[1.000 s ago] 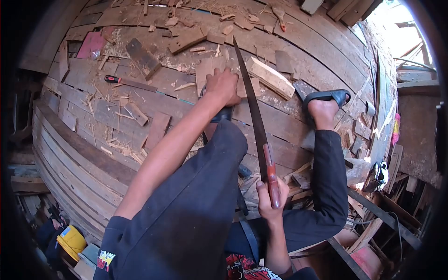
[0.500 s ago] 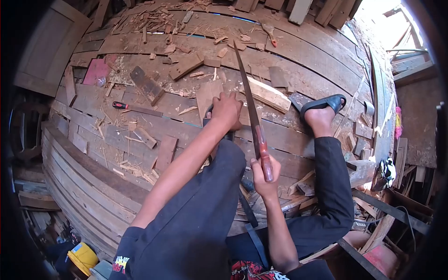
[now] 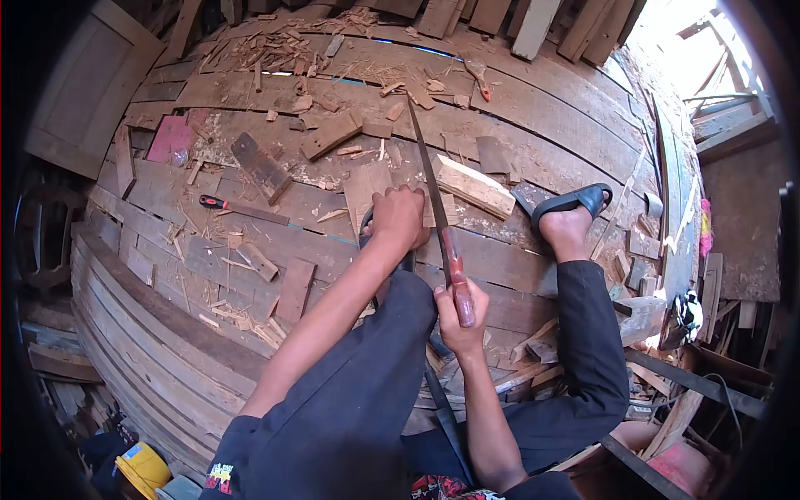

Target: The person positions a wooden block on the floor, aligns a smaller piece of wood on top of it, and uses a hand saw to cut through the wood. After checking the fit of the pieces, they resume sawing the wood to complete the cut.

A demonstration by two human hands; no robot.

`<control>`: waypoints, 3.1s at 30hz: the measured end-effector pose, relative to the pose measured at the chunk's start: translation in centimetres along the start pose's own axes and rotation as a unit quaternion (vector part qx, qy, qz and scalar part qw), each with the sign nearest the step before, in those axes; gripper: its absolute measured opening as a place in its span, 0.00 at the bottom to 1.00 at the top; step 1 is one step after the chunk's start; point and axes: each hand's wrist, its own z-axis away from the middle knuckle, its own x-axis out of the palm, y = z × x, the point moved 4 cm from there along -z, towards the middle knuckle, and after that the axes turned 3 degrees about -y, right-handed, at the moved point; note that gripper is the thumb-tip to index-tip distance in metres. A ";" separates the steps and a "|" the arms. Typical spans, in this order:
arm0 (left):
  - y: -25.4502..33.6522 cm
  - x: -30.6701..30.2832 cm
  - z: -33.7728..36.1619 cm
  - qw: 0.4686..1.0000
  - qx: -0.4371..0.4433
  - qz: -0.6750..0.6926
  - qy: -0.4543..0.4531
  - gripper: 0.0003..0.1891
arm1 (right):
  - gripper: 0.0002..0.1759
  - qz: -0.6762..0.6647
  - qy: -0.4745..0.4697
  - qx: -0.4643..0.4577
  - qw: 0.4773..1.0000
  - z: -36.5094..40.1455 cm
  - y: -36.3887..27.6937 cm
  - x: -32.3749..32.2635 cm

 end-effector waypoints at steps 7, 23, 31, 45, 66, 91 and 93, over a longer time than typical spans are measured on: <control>0.5 -0.4 -0.6 0.998 -0.022 -0.059 -0.031 0.12 | 0.16 0.044 -0.054 -0.007 0.998 0.5 0.0 -1.1; -2.9 0.1 -0.6 0.999 0.019 -0.010 -0.035 0.36 | 0.15 0.022 -0.054 -0.009 0.998 1.5 -1.0 -1.5; -2.7 0.4 0.6 0.999 0.033 0.032 0.000 0.42 | 0.14 0.025 -0.030 -0.007 0.999 3.4 -0.8 -1.2; -3.3 0.7 0.7 0.997 0.009 0.070 0.026 0.39 | 0.14 0.039 -0.034 0.016 0.999 4.5 -1.6 1.1; -2.6 0.7 1.0 0.999 0.004 0.041 0.025 0.41 | 0.14 0.034 -0.033 0.029 0.998 3.4 -0.9 0.9; -3.1 0.7 1.1 0.998 0.013 0.060 0.024 0.37 | 0.11 0.004 -0.027 0.010 1.000 4.1 0.4 1.0; -3.4 0.6 0.9 0.998 0.019 0.062 0.021 0.37 | 0.13 -0.032 -0.009 0.030 0.999 1.5 0.5 2.3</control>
